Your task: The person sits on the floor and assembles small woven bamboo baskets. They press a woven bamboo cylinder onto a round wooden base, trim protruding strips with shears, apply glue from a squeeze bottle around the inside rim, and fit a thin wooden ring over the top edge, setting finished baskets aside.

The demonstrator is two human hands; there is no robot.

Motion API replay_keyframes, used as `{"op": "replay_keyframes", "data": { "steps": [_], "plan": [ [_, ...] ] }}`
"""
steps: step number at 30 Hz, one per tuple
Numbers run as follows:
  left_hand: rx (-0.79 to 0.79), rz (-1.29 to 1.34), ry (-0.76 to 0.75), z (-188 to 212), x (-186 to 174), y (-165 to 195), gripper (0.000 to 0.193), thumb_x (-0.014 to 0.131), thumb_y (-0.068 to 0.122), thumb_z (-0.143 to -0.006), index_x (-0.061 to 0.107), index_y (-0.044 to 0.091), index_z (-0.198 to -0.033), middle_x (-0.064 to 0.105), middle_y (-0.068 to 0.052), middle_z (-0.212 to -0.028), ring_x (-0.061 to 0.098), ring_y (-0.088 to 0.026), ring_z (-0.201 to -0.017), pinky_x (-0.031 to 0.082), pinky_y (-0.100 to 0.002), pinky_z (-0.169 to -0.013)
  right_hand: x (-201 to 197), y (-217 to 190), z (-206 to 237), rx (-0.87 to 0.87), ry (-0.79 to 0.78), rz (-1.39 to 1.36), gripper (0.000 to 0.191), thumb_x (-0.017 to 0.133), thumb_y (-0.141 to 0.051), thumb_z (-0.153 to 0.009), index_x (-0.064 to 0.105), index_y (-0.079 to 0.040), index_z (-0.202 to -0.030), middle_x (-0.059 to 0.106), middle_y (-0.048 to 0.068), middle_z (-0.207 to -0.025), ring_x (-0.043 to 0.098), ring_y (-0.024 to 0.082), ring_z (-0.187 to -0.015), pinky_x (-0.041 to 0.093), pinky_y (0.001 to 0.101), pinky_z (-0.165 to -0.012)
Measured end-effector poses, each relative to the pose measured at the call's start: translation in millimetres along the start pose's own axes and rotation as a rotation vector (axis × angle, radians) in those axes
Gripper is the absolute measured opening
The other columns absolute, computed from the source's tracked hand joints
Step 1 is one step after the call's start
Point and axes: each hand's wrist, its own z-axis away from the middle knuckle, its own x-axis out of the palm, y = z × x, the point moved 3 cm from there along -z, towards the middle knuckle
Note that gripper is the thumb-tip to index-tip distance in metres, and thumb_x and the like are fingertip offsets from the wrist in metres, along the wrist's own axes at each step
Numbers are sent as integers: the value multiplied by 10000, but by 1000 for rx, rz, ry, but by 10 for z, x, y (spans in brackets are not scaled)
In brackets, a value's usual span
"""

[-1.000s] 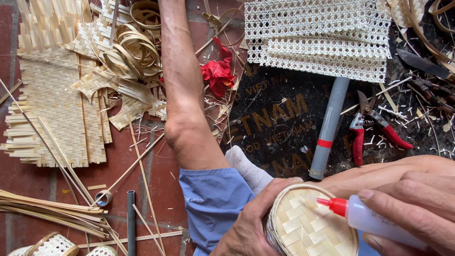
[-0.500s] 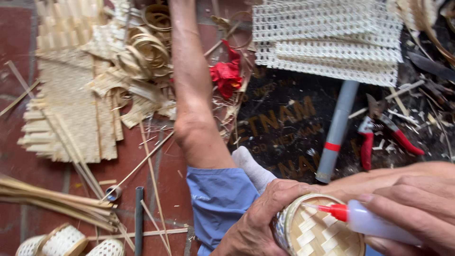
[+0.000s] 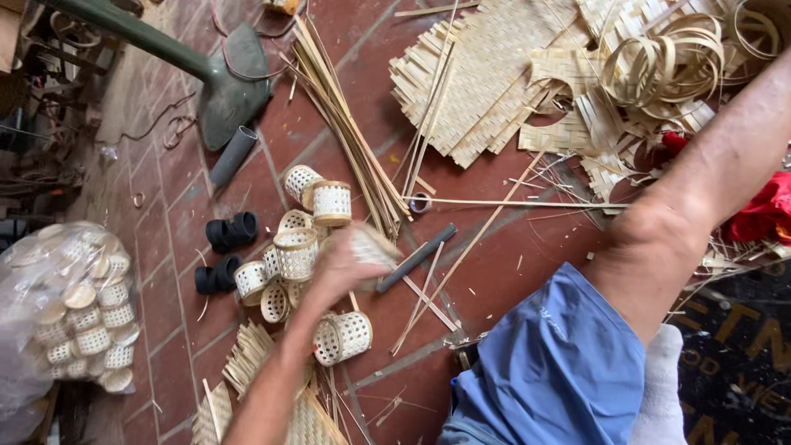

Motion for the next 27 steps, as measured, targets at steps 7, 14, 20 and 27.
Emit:
{"op": "replay_keyframes", "data": {
  "steps": [7,14,20,27],
  "plan": [
    [-185,-328,219,-212,-1035,-879,981,890,571,-596,516,159,-1403,662,-174,-1294,652,-366,-1156,504,-562,-936,-356,353,328,133,237,-85,244,698,-89,-967,606,-38,-1187,688,25,-1098,643,109,-955,548,289,-922],
    [888,-2,181,-122,-425,2152,855,868,489,-640,558,136,-1354,680,-158,-1232,662,-331,-1090,518,-511,-900,-2546,552,1515,36,967,-355,162,676,-14,-994,606,-37,-1138,662,13,-1097,614,100,-966,526,283,-958],
    [1529,-136,214,1031,567,5705,749,850,419,-677,595,116,-1312,695,-144,-1179,671,-301,-1033,530,-467,-869,-3760,532,1990,113,1240,-81,141,726,34,-973,612,12,-1053,666,20,-1022,587,95,-882,511,270,-903],
    [1409,-407,224,2116,766,6499,625,828,337,-721,637,92,-1264,713,-128,-1117,681,-266,-967,544,-415,-833,-4631,77,2143,217,1315,203,390,766,-102,-923,592,5,-1256,708,43,-1100,691,123,-989,558,282,-905]
  ]
}}
